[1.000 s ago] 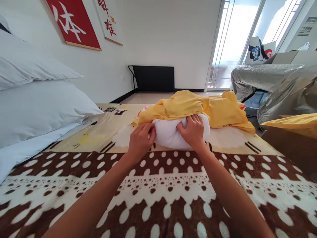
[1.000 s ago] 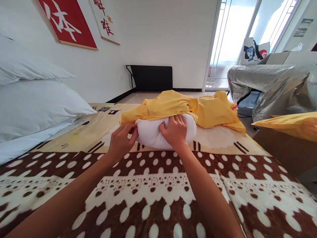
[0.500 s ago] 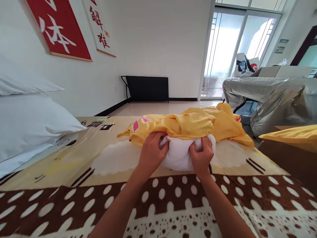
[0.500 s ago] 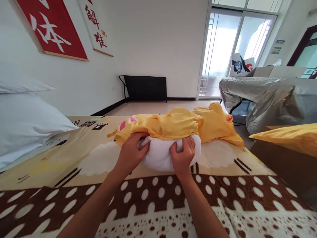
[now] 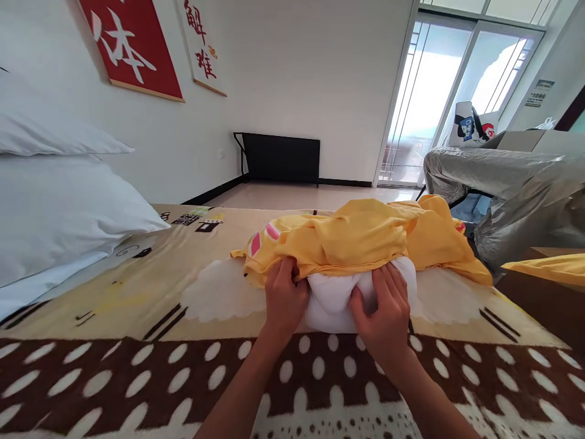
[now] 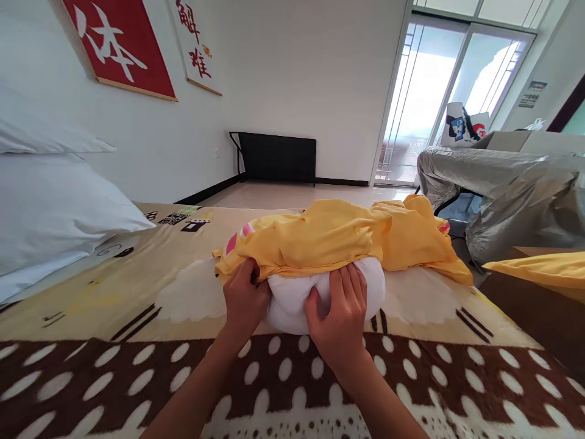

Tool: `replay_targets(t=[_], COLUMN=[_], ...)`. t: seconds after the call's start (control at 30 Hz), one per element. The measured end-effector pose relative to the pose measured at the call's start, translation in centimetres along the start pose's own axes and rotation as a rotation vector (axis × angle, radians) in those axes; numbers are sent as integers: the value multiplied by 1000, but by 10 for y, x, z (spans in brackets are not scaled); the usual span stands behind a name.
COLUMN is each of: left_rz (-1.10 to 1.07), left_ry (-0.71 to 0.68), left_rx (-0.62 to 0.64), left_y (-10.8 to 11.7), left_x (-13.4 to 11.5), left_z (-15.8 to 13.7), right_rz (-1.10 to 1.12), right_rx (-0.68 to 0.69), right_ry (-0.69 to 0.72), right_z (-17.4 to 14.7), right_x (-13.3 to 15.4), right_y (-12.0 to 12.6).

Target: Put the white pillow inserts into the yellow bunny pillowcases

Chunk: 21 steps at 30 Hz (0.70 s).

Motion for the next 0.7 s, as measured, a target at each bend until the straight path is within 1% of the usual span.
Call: replay_targets(t=[0.07,0.13,0.2,0.23,0.3,0.37,0.43,0.5,0.57,0.7], left_rz=[7,11,0,-9,-20,-11,5,18,27,45], left_ry=[34,97,147,160,157,134,87,6,-103,-302], left_rx=[-81,-144,-188,-204,-231,-244,-249,-270,-306,-342], left_y=[9,20,32,37,45,50,51,51,51,52], left_x=[7,15,18,17,11,2,-8,-16,-22,-35], left_z=[4,9,13,14,13,10,5,1,-2,-6], right_rz=[64,183,281,290,213,71,-43,-97,-107,-75], right_rx=[-11,8,102,165,262,317,322,297,264,251], right_ry=[87,212,327,361,370,346,337,333,311,273], right_z=[3,5,2,-2,-12,-23,-34,-39,-40,-35], right_x=[14,33,53,62,74,78,77,72,65,52], right_y=[11,23,28,27,17,2,-12,-20,-23,-21])
Point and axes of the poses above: each hand's wrist, its own z-axis towards the middle knuckle, its own y-axis out of the back of the hand, x = y × z, the point moved 3 cm from there along z, towards the middle knuckle, and after that the axes turned 9 degrees about z, right-handed, at the moved point
